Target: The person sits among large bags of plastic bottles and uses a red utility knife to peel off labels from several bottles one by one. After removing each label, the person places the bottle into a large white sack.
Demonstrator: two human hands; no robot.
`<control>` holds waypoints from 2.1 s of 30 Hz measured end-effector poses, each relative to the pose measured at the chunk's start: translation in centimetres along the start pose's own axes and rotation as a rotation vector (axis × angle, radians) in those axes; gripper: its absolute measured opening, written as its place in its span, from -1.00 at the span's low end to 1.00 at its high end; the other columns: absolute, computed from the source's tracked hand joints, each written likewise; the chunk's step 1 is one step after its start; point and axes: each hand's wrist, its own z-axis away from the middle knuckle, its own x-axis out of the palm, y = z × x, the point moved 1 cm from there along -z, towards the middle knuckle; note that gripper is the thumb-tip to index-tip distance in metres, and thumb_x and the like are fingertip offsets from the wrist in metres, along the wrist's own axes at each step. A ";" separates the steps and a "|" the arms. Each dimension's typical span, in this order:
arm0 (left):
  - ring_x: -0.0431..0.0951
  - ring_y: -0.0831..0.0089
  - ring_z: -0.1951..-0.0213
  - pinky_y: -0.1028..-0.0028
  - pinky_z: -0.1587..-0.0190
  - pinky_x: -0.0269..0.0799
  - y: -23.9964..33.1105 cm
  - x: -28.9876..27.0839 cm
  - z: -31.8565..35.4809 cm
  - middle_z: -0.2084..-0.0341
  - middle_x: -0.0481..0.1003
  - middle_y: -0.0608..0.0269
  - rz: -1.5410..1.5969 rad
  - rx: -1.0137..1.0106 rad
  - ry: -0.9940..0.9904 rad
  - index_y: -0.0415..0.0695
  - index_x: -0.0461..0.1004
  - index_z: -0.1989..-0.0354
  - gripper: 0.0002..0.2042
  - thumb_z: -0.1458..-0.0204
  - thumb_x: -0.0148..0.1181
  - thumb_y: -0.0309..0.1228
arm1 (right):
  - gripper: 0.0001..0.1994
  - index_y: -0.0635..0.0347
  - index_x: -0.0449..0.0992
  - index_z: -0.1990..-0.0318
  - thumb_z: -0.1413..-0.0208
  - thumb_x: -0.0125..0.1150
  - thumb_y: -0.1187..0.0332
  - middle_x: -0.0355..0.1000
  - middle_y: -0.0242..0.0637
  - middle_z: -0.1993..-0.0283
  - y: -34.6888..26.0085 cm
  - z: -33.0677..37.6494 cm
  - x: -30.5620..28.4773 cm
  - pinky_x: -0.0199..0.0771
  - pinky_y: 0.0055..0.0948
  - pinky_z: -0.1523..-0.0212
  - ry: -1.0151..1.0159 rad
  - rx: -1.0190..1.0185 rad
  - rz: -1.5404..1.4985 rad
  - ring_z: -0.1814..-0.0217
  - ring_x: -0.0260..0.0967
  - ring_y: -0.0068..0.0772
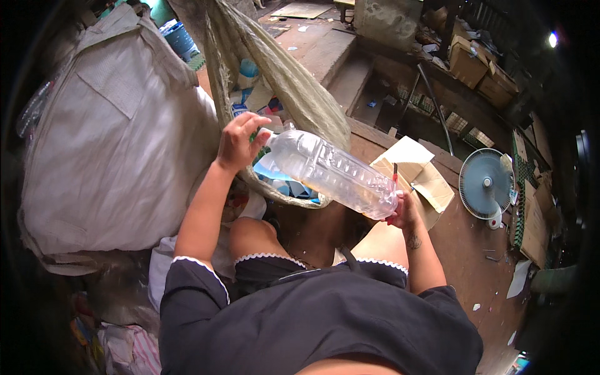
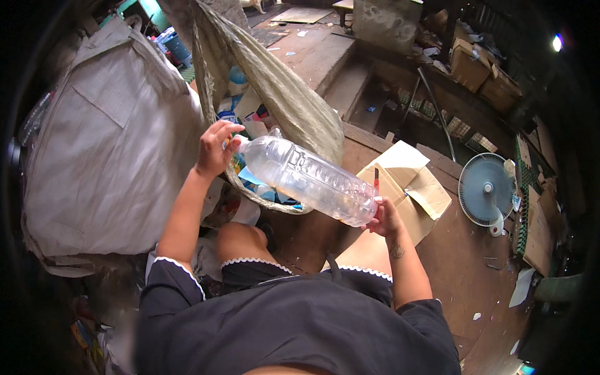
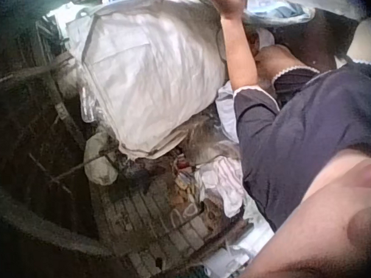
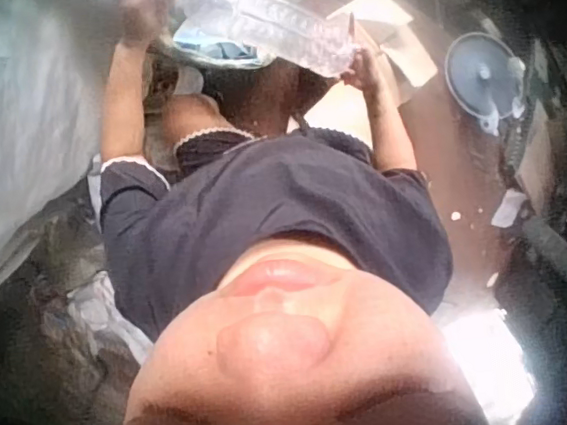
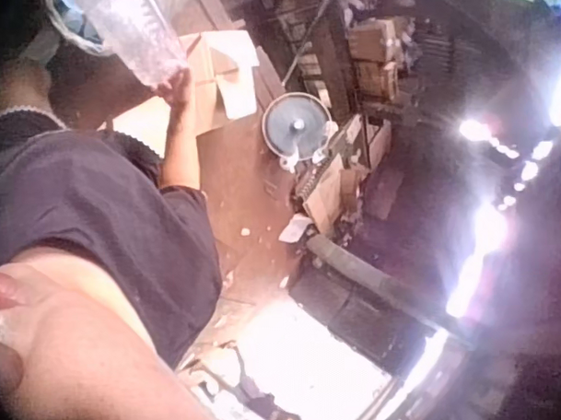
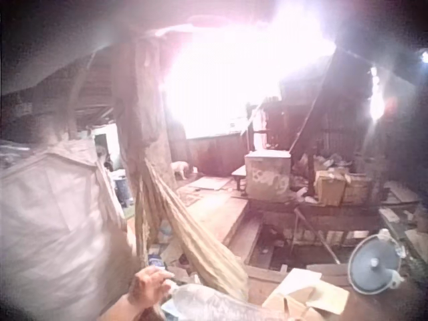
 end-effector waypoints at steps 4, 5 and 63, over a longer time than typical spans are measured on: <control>0.42 0.11 0.51 0.28 0.46 0.30 -0.3 -1.9 0.4 0.64 0.37 0.12 -0.137 0.101 0.020 -0.18 0.36 0.64 -0.60 -0.11 -0.09 -0.14 | -0.35 0.23 0.32 -0.04 0.04 0.00 -0.14 0.41 -0.37 0.44 0.7 -0.5 2.4 0.50 -0.45 0.55 -0.016 -0.005 -0.037 0.77 0.02 -0.69; 0.41 0.12 0.55 0.28 0.48 0.28 -0.2 -2.7 0.7 0.68 0.35 0.12 -0.169 0.093 0.036 -0.19 0.34 0.68 -0.56 -0.13 -0.13 -0.12 | -0.35 0.23 0.32 -0.04 0.04 0.01 -0.15 0.41 -0.37 0.42 0.5 -0.7 3.2 0.50 -0.46 0.57 -0.007 -0.008 -0.008 0.77 0.02 -0.70; 0.42 0.62 0.52 0.60 0.52 0.35 -10.3 -9.2 22.3 0.48 0.47 0.34 0.384 -1.371 -0.293 -0.14 0.43 0.22 -0.80 -0.12 -0.01 -0.30 | -0.11 0.16 0.04 -0.25 0.30 0.43 0.30 0.26 -0.18 -0.07 4.6 -4.7 14.1 0.26 -0.26 -0.15 -0.043 -0.421 0.377 -0.15 0.22 -0.27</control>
